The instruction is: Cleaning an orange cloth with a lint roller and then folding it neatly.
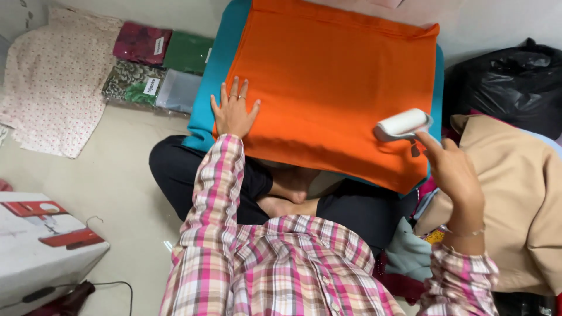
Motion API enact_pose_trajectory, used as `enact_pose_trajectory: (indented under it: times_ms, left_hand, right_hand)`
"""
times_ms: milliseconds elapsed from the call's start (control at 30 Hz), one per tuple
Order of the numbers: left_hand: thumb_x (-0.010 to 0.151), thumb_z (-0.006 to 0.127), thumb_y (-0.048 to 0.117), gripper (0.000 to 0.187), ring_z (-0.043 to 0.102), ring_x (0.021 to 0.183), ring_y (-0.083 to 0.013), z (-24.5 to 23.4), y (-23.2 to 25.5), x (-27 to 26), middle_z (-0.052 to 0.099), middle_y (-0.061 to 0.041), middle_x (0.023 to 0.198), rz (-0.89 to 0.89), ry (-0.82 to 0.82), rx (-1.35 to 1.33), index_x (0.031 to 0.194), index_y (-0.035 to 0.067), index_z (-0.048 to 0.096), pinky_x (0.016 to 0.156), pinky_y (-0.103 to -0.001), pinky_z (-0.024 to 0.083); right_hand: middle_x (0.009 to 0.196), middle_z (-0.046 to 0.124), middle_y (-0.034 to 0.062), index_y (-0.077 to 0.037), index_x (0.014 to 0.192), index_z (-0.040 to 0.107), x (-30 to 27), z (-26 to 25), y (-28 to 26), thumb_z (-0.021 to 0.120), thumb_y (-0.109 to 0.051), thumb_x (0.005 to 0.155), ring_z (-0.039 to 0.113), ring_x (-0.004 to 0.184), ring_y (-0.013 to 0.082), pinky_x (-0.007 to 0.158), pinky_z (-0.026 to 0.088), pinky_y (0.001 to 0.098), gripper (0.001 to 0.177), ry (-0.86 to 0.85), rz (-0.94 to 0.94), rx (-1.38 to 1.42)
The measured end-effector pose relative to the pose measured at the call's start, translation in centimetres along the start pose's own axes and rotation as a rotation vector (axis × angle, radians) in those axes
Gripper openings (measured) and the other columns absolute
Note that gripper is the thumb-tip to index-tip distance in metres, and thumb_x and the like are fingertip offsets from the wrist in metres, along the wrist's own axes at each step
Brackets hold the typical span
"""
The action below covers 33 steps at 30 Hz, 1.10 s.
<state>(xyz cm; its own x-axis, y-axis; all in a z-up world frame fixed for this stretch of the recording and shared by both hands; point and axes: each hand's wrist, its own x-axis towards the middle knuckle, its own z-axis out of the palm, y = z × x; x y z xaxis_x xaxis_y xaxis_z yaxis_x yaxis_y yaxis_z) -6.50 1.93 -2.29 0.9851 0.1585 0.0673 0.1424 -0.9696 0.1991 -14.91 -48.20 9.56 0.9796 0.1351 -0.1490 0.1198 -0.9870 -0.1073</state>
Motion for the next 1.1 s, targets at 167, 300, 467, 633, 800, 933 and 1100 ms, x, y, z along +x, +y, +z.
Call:
enact_pose_trajectory:
  times_ms: [167,300,467,633,800,933,1100]
  left_hand:
    - [0.103,0.028,0.064,0.072,0.006,0.157,-0.0316,0.7,-0.2,2.3,0.013,0.003,0.172,-0.017,-0.103,0.089,0.165,0.028,0.020,0.120,-0.064,0.001]
    - [0.101,0.039,0.017,0.063,0.010,0.157,-0.0322,0.7,1.5,4.9,0.019,-0.006,0.170,-0.150,-0.205,0.106,0.162,0.021,0.024,0.123,-0.059,-0.004]
    - [0.107,0.041,0.034,0.065,0.003,0.158,-0.0275,-1.0,3.3,0.4,0.007,0.006,0.171,-0.332,-0.243,-0.103,0.164,0.026,0.013,0.124,-0.062,0.003]
    - [0.112,0.024,0.043,0.061,-0.009,0.159,-0.0298,2.8,2.9,0.1,-0.010,0.011,0.173,-0.369,-0.195,-0.073,0.167,0.031,0.003,0.122,-0.070,-0.007]
    - [0.113,0.029,0.032,0.061,-0.005,0.159,-0.0319,1.7,2.5,3.1,-0.009,0.008,0.173,-0.405,-0.434,-0.119,0.167,0.028,0.000,0.122,-0.070,-0.009]
    - [0.110,0.029,0.036,0.055,0.019,0.158,-0.0304,6.8,-4.6,8.6,0.009,0.015,0.171,-0.357,-0.412,-0.156,0.164,0.035,0.021,0.121,-0.071,0.002]
    - [0.096,-0.002,0.079,0.106,0.039,0.147,-0.0377,1.4,-5.0,3.4,0.054,-0.018,0.150,-0.286,-0.123,-0.777,0.146,0.004,0.054,0.126,-0.054,0.020]
  right_hand:
    - [0.101,0.051,0.0155,-0.042,0.157,0.043,5.3,-0.7,-9.1,0.046,-0.017,0.104,0.061,0.084,0.0418,0.069,0.046,0.0515,0.059,-0.013,-0.279,-0.045]
    - [0.101,0.049,0.0161,-0.043,0.154,0.044,11.9,0.9,-17.9,0.040,-0.018,0.106,0.058,0.086,0.0457,0.070,0.046,0.0577,0.054,-0.024,-0.477,0.039]
    - [0.098,0.048,0.0161,-0.035,0.156,0.042,14.4,3.3,-19.0,0.052,-0.019,0.106,0.059,0.076,0.0487,0.064,0.046,0.0590,0.054,0.045,-0.617,0.106]
    - [0.100,0.062,0.0235,-0.039,0.151,0.052,9.5,-1.1,-11.9,0.057,-0.015,0.103,0.067,0.092,0.0540,0.076,0.057,0.0614,0.054,-0.019,-0.613,-0.014]
    - [0.108,0.067,0.0125,-0.031,0.120,0.070,7.6,-3.8,-9.4,0.058,-0.019,0.102,0.071,0.089,0.0445,0.077,0.060,0.0532,0.024,-0.081,-0.576,-0.127]
    - [0.113,0.064,0.0177,-0.023,0.118,0.070,9.2,-2.0,-15.7,0.059,-0.022,0.101,0.066,0.094,0.0525,0.079,0.057,0.0614,0.021,-0.049,-0.752,-0.061]
    - [0.108,0.063,0.0133,-0.042,0.139,0.060,11.8,1.9,-25.7,0.057,-0.024,0.105,0.070,0.092,0.0452,0.076,0.060,0.0576,0.038,0.037,-0.779,-0.009]
